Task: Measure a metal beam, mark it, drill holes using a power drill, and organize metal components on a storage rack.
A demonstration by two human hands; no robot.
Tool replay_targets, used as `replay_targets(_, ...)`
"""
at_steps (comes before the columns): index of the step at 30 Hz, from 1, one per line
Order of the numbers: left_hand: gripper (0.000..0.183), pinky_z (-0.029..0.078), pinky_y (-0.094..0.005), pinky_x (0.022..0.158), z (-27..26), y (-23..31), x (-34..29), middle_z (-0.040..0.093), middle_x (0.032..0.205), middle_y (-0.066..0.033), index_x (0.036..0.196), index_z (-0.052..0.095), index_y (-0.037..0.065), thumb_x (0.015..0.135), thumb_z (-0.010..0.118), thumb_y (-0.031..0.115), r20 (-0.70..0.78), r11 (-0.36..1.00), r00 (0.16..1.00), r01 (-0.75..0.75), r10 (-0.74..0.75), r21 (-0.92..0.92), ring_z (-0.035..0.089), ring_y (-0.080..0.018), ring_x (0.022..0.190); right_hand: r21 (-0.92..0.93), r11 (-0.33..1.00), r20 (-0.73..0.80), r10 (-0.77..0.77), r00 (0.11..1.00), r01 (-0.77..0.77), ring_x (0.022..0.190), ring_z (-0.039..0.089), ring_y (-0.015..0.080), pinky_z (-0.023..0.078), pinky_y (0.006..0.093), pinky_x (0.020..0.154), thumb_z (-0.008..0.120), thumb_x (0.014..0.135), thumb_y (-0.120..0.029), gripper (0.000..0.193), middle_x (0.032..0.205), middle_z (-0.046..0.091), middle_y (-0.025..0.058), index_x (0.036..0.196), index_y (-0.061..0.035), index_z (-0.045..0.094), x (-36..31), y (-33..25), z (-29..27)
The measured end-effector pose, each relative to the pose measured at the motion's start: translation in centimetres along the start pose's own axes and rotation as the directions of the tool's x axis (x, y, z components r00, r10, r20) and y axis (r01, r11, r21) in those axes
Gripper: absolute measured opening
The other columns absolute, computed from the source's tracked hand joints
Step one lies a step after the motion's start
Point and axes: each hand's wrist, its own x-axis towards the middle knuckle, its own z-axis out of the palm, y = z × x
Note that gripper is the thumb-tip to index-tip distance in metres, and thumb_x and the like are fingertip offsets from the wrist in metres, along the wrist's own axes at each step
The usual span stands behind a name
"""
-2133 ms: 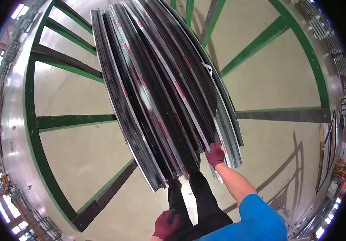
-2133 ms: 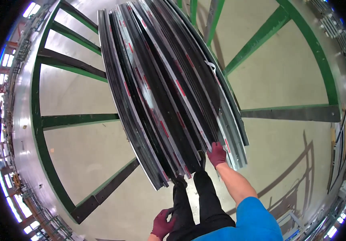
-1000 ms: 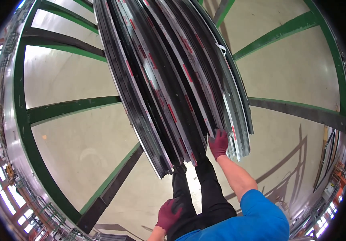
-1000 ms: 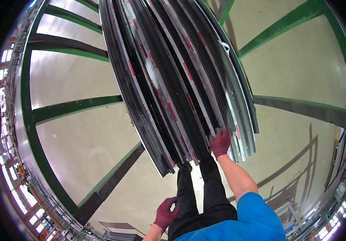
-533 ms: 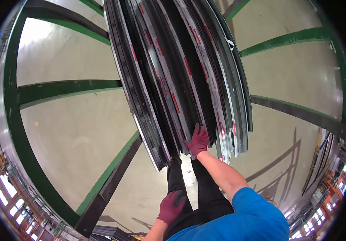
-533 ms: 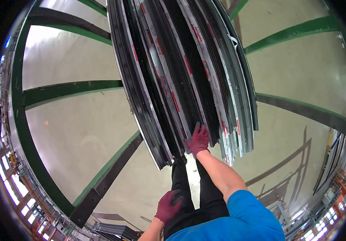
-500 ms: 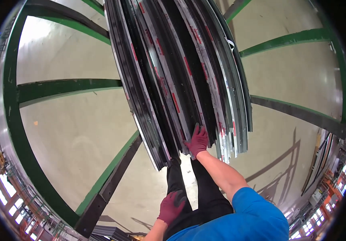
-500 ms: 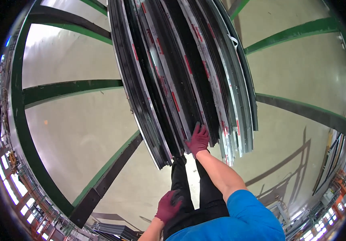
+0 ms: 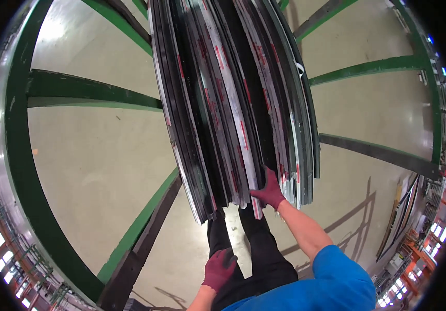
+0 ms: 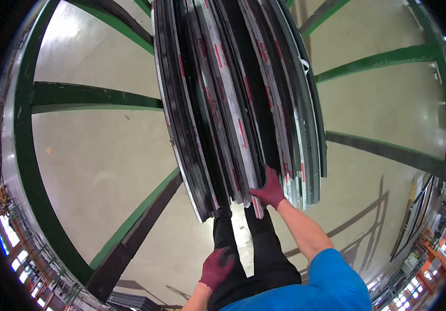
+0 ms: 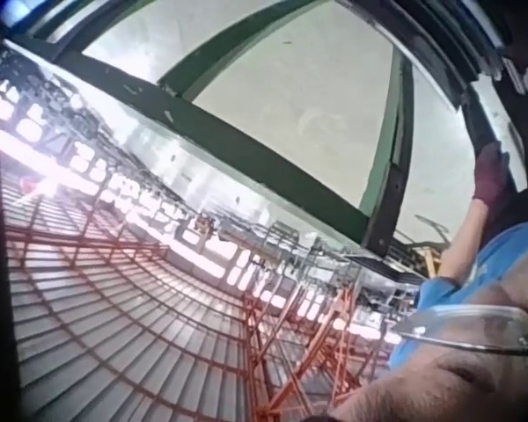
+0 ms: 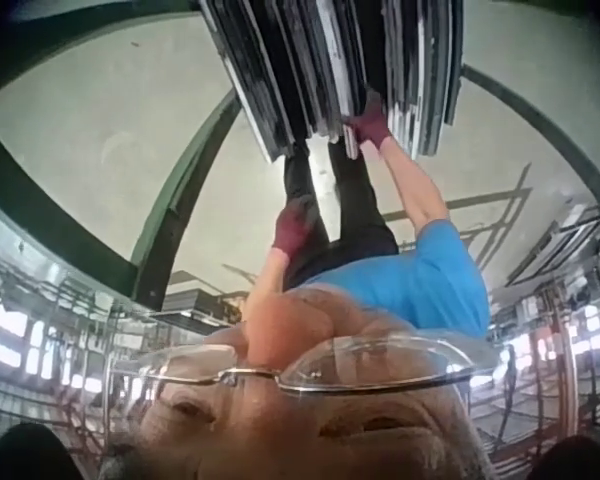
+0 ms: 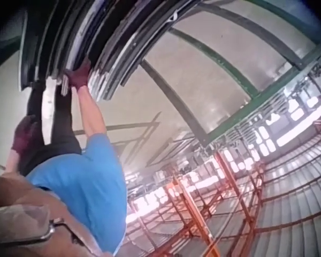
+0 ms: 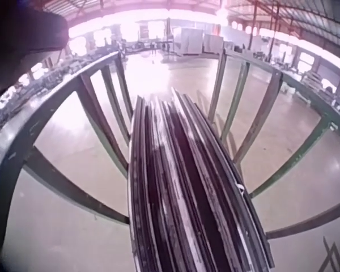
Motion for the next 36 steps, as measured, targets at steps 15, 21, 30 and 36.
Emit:
replay_targets(15,0.04,0.055,-0.041,0.083,1.5,1.4,3.3,0.069,0.108,-0.0143,0.125,0.068,0.009,0.092,0.074,0.03,0.056,0.993,0.998,-0.025,0.032,-0.113,0.069,-0.0305,0.093,0.311,0.947,0.097,-0.113,0.989,0.078,0.132,0.054,0.0294,0.046,0.0419,0.11,0.097,0.059,-0.029,0.117,0.144,0.053,0.0171,0.156,-0.0027,0.035,-2.3,2.5,-6.4)
replay_targets(21,0.04,0.054,-0.0432,0.095,0.3,-1.4,1.6,0.07,0.121,-0.0173,0.125,0.068,0.009,0.092,0.072,0.032,0.031,0.99,0.991,0.133,-0.131,-0.055,0.068,-0.0361,0.112,-0.045,0.996,-0.099,-0.076,0.992,0.072,0.137,0.049,0.0348,0.043,0.0447,0.114,0.096,0.059,-0.035,0.114,0.148,0.048,0.0202,0.152,-0.0041,0.038,-0.8,5.8,-9.7)
replay_targets(30,0.081,0.042,-0.0448,0.114,4.6,-12.0,4.0,0.052,0.145,-0.0258,0.15,0.042,-0.002,0.089,0.076,0.037,-0.294,0.949,0.903,0.312,-0.313,-0.051,0.051,-0.0405,0.136,-0.321,0.943,-0.053,0.069,0.996,-0.083,0.138,0.043,0.0424,0.04,0.0487,0.116,0.092,0.064,-0.044,0.115,0.147,0.043,0.025,0.155,-0.0083,0.031,-0.1,2.9,-2.2)
replay_targets(36,0.086,0.045,-0.0458,0.11,2.2,-13.0,13.6,0.056,0.141,-0.0279,0.15,0.042,-0.001,0.084,0.08,0.036,-0.383,0.91,0.83,0.325,-0.404,-0.257,0.054,-0.0418,0.133,-0.314,0.941,-0.089,-0.158,0.983,0.123,0.137,0.046,0.0453,0.041,0.049,0.114,0.082,0.08,-0.042,0.087,0.14,0.05,0.0279,0.148,-0.0056,0.043,-0.4,-3.6,4.5)
